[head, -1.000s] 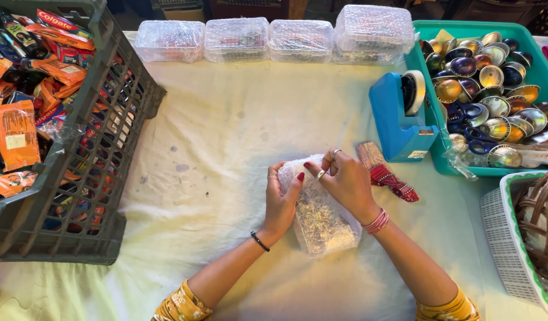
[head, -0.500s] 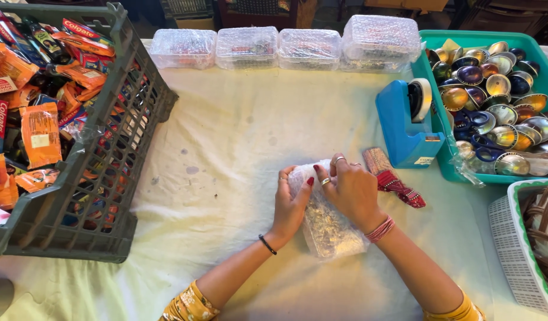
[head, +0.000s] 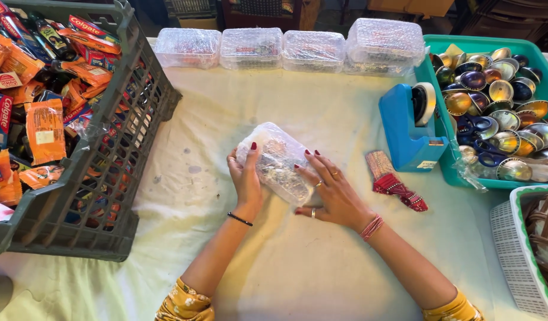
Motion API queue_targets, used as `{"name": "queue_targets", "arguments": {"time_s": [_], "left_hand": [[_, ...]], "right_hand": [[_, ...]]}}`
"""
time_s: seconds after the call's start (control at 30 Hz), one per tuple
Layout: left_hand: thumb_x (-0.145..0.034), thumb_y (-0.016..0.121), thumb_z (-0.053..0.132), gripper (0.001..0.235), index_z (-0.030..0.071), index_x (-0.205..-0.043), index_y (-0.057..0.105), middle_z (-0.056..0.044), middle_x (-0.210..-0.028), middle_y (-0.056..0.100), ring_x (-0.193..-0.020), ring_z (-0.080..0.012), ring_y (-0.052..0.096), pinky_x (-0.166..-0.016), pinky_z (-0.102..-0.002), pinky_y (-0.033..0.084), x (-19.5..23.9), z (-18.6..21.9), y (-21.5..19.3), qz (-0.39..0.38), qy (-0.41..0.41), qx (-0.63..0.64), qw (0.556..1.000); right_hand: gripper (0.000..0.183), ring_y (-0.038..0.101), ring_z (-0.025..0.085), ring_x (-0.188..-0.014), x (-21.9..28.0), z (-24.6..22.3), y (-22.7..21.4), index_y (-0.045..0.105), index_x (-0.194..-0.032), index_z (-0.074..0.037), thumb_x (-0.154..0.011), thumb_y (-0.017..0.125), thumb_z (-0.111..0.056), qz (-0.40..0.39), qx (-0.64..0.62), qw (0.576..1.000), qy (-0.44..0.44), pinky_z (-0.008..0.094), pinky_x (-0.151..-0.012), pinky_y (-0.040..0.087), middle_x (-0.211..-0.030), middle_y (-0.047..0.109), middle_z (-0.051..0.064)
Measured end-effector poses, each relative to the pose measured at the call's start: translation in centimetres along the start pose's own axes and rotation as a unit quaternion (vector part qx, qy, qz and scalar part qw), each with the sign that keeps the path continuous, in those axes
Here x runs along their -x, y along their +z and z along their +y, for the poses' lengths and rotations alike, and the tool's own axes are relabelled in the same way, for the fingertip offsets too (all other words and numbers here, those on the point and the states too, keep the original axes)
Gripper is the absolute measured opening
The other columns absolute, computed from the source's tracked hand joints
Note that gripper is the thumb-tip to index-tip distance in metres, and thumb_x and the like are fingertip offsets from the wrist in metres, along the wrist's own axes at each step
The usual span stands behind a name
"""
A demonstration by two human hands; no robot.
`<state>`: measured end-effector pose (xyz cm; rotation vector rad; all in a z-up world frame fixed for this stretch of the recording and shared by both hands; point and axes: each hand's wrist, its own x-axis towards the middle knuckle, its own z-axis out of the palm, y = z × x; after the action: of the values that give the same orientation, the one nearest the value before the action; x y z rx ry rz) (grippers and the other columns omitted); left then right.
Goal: The person wraps a small plastic container with bubble wrap and secures it with tape. They then pick up small packaged items from a crate and wrap them individually in a red patterned cloth.
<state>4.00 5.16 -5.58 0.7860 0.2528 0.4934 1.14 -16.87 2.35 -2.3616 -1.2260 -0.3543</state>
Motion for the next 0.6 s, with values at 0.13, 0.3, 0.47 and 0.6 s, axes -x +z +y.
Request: {"name": "queue_targets", "arguments": {"time_s": [0.13,0.3,0.47,0.6], "left_hand": [[-0.1,0.066,0.029,0.059,0.003,-0.144,0.037,-0.013,-0.14,0.046,-0.133,-0.02,0.047,-0.114,-0.035,0.038,2.0,1.5,1.7,-0.082,0.072,-0.122,0.987],[-0.109,0.055,0.028,0.049,0.006,-0.152,0.046,-0.018,-0.165,0.028,-0.156,-0.0259,0.025,-0.128,-0.041,0.026,3.3,3.9,2.0,-0.159,0.288,-0.411,0.85],[-0.096,0.075,0.025,0.072,0.017,-0.152,0.03,-0.015,-0.136,0.056,-0.124,-0.0184,0.057,-0.104,-0.034,0.048,2.5,0.6,1.3,-0.253,-0.011,-0.151,0.956],[-0.096,0.076,0.024,0.048,-0.002,-0.131,0.056,-0.012,-0.122,0.067,-0.107,-0.014,0.065,-0.093,-0.03,0.055,2.5,0.3,1.3,-0.211,-0.112,-0.032,0.97]], "right_hand": [[0.084,0.034,0.041,-0.147,0.6,0.8,0.6,0.047,-0.148,-0.008,-0.08,0.079,-0.047,0.046,-0.046,0.998,0.011,0.051,-0.12,0.031,-0.158,0.038,0.021],[0.074,0.05,0.033,-0.139,3.9,5.7,4.0,0.049,-0.146,0.0,-0.094,0.062,-0.051,0.154,-0.3,0.938,0.086,0.046,-0.117,0.04,-0.148,0.053,0.018],[0.066,0.058,0.028,-0.13,4.2,9.5,6.7,0.047,-0.143,0.003,-0.103,0.053,-0.049,0.28,-0.683,0.63,0.241,0.044,-0.114,0.045,-0.141,0.058,0.015],[0.064,0.058,0.024,-0.129,4.0,8.2,5.9,0.048,-0.142,0.001,-0.103,0.048,-0.049,0.27,-0.666,0.635,0.282,0.039,-0.112,0.046,-0.14,0.059,0.012]]}}
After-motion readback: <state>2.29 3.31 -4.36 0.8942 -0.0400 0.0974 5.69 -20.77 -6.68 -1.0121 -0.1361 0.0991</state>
